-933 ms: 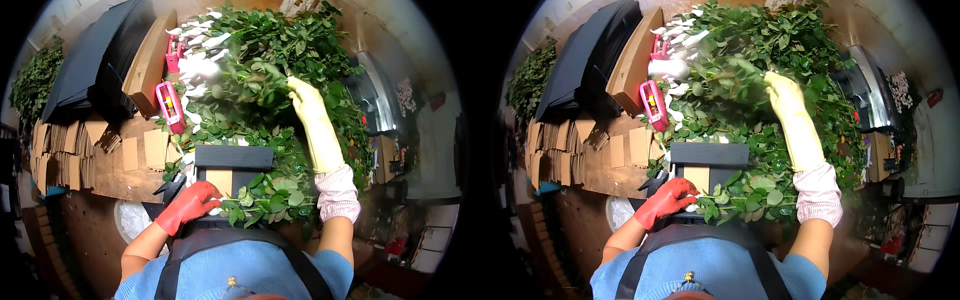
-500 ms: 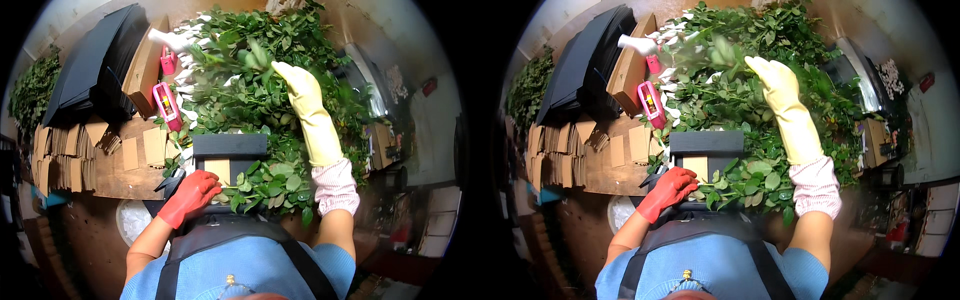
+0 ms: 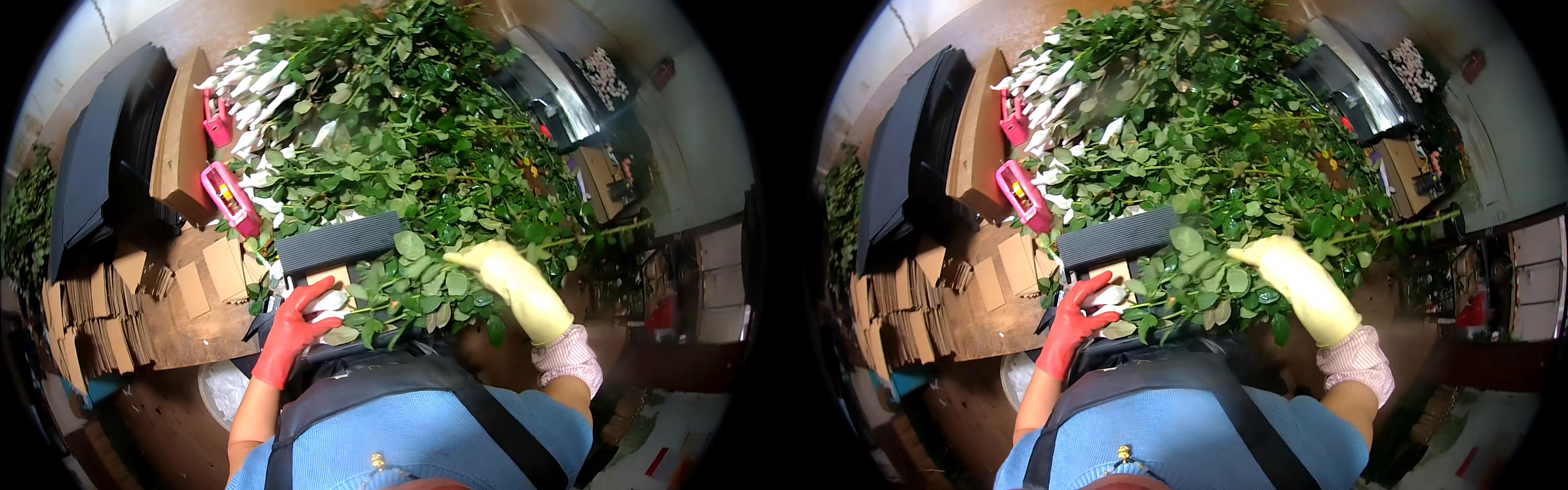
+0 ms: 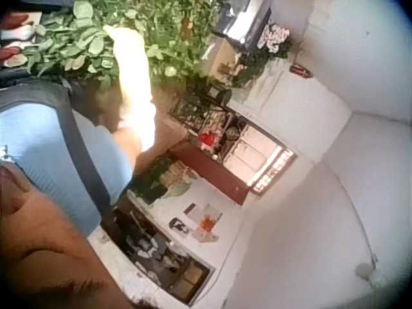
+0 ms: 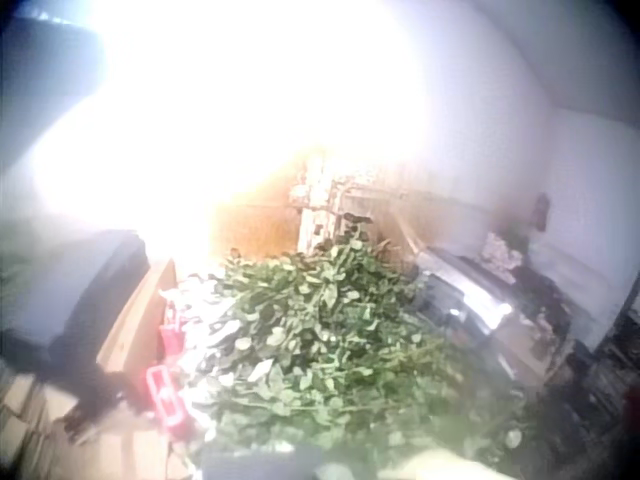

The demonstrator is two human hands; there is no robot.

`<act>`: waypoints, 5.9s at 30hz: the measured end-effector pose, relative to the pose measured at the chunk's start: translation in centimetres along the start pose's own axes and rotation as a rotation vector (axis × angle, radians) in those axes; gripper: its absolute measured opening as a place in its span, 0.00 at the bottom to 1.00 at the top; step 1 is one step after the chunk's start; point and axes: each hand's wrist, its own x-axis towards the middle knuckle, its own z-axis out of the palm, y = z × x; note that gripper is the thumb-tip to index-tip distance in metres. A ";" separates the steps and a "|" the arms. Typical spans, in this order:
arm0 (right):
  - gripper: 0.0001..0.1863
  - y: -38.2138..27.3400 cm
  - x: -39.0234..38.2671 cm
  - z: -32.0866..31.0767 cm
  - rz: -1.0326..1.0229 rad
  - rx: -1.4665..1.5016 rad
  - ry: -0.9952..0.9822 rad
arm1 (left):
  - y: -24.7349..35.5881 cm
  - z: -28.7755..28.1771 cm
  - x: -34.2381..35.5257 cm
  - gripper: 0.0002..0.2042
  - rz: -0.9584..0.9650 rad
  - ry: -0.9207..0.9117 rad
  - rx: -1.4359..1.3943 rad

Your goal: The person arranges white flowers and green leaves into a black plastic tray. They pick individual stems from a large pile on the table, place them into the tray, and adjust the arrangement. The person then closes the tray and moves it aside before repeating the process with a new tray.

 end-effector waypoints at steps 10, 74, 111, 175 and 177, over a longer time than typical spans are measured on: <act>0.19 -3.2 9.4 -10.8 -0.062 0.052 0.458 | 1.8 -0.1 0.1 0.19 0.310 0.062 0.687; 0.15 2.3 31.2 -10.4 -0.013 -0.578 0.099 | 2.6 0.5 1.0 0.26 0.193 0.004 0.744; 0.20 -2.5 21.1 -14.1 0.206 -0.038 0.163 | 0.3 1.5 1.7 0.17 0.097 0.338 0.337; 0.23 -18.4 8.0 -4.1 -0.151 0.243 0.006 | -3.0 -5.9 -2.9 0.07 0.158 0.808 0.227; 0.23 -18.7 8.5 -3.7 -0.116 0.099 -0.006 | -3.7 -6.0 -2.6 0.11 -0.053 0.551 -0.033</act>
